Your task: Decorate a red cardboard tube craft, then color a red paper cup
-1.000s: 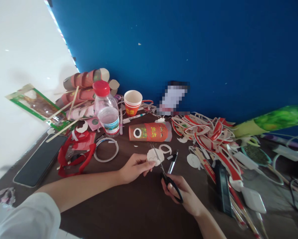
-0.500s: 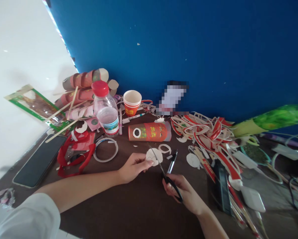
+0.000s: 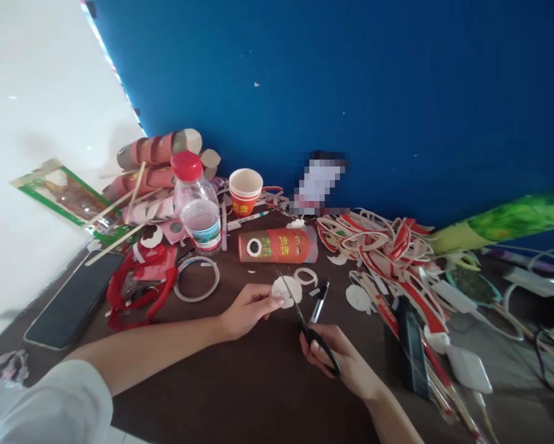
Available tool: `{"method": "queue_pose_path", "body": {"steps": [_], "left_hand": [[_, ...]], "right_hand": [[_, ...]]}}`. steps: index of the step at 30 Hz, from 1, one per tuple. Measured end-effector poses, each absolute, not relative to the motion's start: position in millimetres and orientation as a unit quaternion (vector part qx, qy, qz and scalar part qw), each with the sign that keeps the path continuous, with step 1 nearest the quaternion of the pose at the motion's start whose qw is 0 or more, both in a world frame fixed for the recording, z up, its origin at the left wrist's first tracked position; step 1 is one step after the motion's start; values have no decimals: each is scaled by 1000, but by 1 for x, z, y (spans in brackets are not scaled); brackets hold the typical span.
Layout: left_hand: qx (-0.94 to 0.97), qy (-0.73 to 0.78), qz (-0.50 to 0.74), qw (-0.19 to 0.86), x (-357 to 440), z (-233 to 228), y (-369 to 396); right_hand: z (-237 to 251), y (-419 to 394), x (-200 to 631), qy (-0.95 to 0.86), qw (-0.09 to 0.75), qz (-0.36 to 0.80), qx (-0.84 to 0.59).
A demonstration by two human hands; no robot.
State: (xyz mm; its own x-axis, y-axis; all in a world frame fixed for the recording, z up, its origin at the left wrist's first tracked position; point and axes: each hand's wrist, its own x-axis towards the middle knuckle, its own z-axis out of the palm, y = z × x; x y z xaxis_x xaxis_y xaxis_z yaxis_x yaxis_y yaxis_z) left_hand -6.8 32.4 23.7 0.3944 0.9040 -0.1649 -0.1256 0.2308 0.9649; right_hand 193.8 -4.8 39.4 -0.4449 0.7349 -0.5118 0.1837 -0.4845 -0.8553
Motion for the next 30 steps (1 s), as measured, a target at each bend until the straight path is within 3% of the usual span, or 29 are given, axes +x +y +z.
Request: {"method": "queue_pose_path", "body": {"steps": [30], "left_hand": [[486, 402, 414, 657, -8, 21, 31]], "right_hand": [[38, -3, 194, -497, 172, 693, -493]]}}
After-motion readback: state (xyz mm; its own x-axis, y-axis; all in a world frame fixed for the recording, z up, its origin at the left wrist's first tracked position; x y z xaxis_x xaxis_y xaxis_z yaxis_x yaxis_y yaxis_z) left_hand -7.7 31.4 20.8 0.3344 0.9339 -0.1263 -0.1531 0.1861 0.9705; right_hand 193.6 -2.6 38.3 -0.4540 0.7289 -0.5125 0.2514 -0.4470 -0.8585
